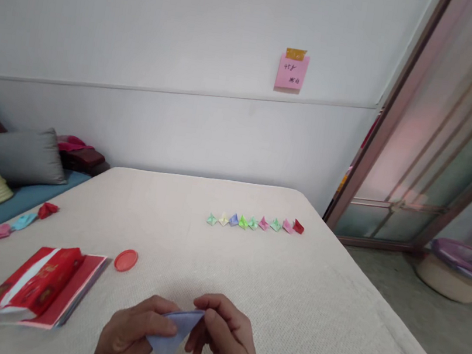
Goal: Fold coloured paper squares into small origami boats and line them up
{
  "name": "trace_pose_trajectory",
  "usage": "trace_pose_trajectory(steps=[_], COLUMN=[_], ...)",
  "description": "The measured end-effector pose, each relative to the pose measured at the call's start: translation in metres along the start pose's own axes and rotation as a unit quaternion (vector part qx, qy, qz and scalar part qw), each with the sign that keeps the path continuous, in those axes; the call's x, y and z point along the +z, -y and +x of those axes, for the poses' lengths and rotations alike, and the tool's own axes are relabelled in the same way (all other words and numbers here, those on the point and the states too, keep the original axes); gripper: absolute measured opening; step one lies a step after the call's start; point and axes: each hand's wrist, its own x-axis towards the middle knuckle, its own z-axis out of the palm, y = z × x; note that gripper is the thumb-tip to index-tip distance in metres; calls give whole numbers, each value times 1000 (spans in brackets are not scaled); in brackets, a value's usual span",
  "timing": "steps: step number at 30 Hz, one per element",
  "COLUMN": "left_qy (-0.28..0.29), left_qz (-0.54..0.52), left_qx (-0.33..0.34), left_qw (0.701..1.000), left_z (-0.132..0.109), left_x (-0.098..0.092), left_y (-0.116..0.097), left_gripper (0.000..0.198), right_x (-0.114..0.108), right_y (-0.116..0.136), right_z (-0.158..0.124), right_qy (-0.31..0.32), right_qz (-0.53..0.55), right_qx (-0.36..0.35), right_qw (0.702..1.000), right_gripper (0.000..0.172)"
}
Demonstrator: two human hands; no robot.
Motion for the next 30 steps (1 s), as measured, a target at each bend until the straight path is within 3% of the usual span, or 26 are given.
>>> trace_pose_trajectory(steps=[4,7,18,21,24,27,30], left_qy=[-9,22,-24,-65,-112,-154,-193], left_qz=[41,46,5,-46,-75,-110,-212], left_qx=[39,17,5,-53,-156,-249,-303], left_qw=[998,999,1000,995,979,950,909], left_z=[0,1,-9,-7,-5,-3,-2], left_x=[4,6,16,15,13,14,18], left_y=[-1,-4,14,8,-1,-5,-3], left_gripper=[22,26,29,27,16,16,26], right_x=[2,3,-2,-2,-1,0,0], right_y=[-5,-7,-9,-7,-5,-2,0], right_z=[1,1,2,2,1,1,1], right_qy=[-7,-20,-42,-53,-70,-88,-102], right_qz=[-60,-88,-60,-72,-92,-107,-123], right_qx=[-1,0,3,-5,-16,-23,-36], right_qw=[998,996,997,996,993,990,987], right_gripper=[30,29,28,29,29,29,28])
